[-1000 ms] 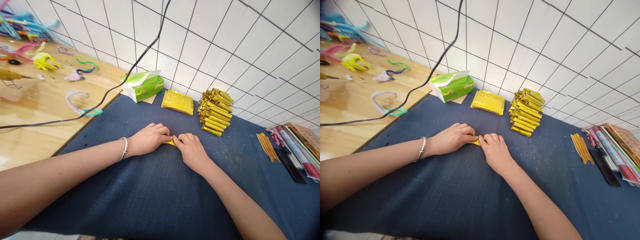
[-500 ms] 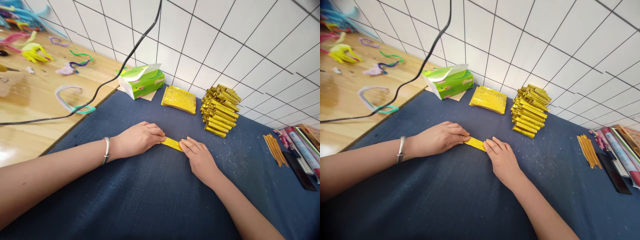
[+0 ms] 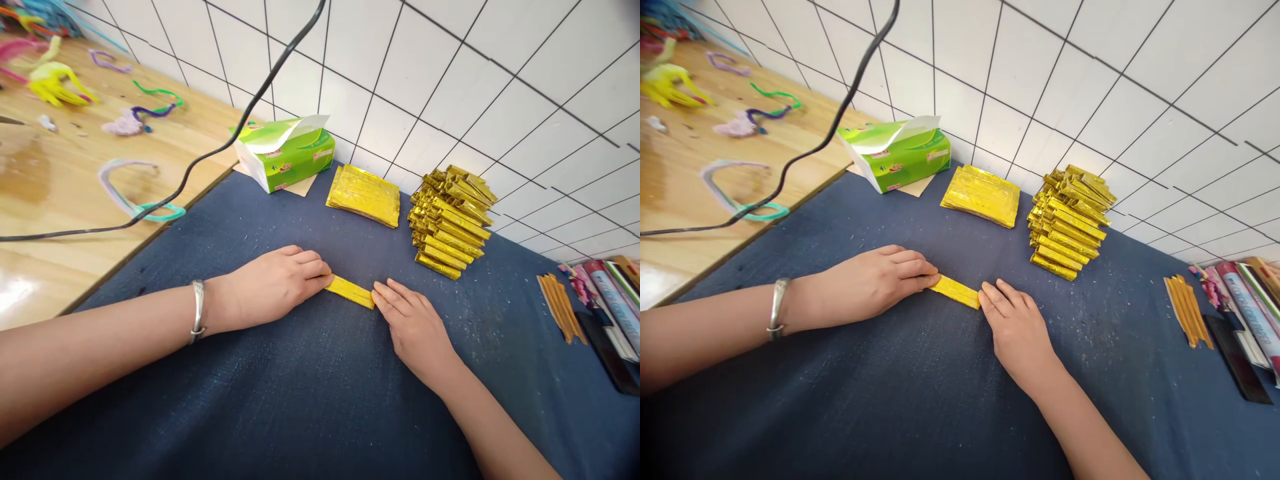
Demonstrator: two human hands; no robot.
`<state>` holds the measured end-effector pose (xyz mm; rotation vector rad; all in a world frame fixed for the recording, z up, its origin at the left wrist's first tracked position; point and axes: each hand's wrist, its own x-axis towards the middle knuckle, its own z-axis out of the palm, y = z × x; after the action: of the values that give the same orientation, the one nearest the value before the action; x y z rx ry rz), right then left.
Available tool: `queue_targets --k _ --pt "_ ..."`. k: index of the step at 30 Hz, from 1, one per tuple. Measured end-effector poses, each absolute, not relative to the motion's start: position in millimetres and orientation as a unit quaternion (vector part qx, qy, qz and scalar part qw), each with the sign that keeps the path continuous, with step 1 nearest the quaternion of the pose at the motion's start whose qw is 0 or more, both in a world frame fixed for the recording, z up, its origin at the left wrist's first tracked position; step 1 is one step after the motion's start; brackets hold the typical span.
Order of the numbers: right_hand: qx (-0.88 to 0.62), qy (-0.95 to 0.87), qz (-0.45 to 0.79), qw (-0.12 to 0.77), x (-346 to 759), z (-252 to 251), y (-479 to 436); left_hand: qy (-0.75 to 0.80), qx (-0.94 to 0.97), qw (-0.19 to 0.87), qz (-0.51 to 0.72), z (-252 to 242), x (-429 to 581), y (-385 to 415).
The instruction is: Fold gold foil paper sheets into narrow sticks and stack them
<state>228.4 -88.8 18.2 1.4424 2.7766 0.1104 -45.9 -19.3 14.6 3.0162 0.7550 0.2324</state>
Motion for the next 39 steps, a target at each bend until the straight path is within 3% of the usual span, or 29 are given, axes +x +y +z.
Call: queue_targets --k 7,14,24,39 --pt "0.489 0.869 0.069 0.027 235 18 -90 0.245 0.963 0.002 0.109 16 -42 -27" --pt "0.519 0.849 0.045 -0.084 224 16 -88 0.231 0.968 -0.002 0.100 16 -40 -30" --pt "0.441 0.897 -0.032 0.007 201 10 -94 0.238 0.965 -0.061 0.089 16 -37 -40" --pt "0.439 0.898 -0.007 0.001 195 11 -94 0.224 0.967 -0.023 0.115 -8 -28 -45"
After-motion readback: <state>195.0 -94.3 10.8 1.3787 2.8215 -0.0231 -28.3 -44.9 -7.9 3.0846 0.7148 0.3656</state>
